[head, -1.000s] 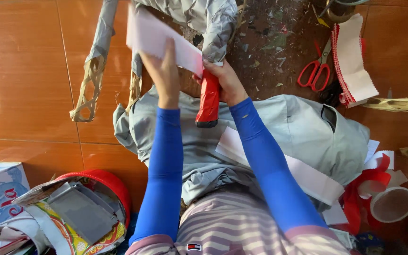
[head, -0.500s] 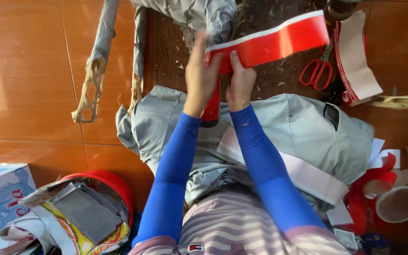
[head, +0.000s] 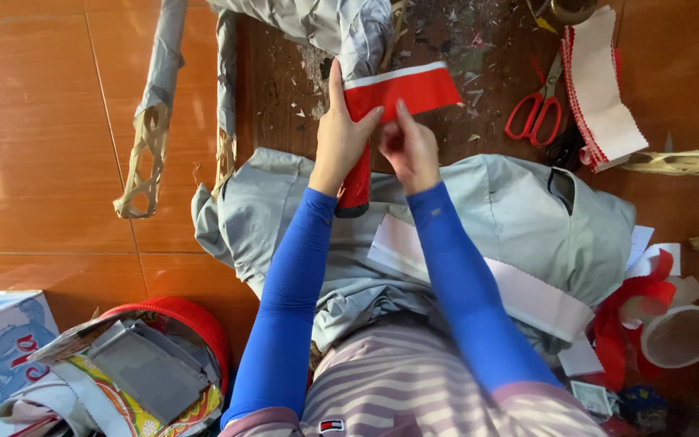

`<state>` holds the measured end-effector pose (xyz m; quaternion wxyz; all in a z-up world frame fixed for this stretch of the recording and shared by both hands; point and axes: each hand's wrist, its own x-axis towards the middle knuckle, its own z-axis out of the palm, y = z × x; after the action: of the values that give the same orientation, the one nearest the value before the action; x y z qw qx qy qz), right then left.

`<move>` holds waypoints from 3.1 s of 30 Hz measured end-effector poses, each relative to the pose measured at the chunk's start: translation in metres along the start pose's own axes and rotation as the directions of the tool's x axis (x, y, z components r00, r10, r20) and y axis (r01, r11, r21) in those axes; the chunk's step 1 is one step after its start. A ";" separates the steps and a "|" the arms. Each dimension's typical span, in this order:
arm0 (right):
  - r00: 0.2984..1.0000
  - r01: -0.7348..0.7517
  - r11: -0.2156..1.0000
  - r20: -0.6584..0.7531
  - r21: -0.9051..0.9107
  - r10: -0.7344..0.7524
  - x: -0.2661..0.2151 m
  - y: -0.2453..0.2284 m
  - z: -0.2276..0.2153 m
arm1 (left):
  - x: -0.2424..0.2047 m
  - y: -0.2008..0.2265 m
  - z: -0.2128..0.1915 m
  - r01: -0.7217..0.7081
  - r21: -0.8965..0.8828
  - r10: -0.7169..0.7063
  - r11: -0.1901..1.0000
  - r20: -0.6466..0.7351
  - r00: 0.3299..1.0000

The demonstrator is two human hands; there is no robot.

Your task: Wrapping the legs of paper-mâché animal figures with strips of colored paper.

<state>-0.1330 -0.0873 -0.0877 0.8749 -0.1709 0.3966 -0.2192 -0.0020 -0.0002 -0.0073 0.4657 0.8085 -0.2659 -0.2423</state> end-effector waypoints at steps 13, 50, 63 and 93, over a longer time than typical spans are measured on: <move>0.901 -0.074 0.976 0.406 -0.206 0.154 0.044 -0.038 0.099 | 0.004 0.014 -0.026 0.087 -0.063 -0.071 0.994 0.223 0.972; 0.922 0.386 0.922 -0.050 0.042 -0.384 0.073 -0.024 0.082 | -0.004 0.005 -0.010 0.040 -0.177 -0.031 0.983 0.055 0.998; 0.673 0.638 0.578 0.002 -0.509 -0.740 0.064 -0.018 0.088 | -0.002 0.012 -0.014 0.004 -0.028 -0.002 1.000 0.070 0.998; 0.958 0.242 0.916 -0.074 -0.319 -0.278 0.062 -0.052 0.098 | -0.125 -0.040 -0.081 0.554 -0.792 -0.207 0.255 0.515 0.832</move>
<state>-0.0344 -0.1514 -0.0403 0.7756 -0.3427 0.4506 -0.2791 -0.0347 0.1493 0.0122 0.7129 0.3952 0.0545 -0.5767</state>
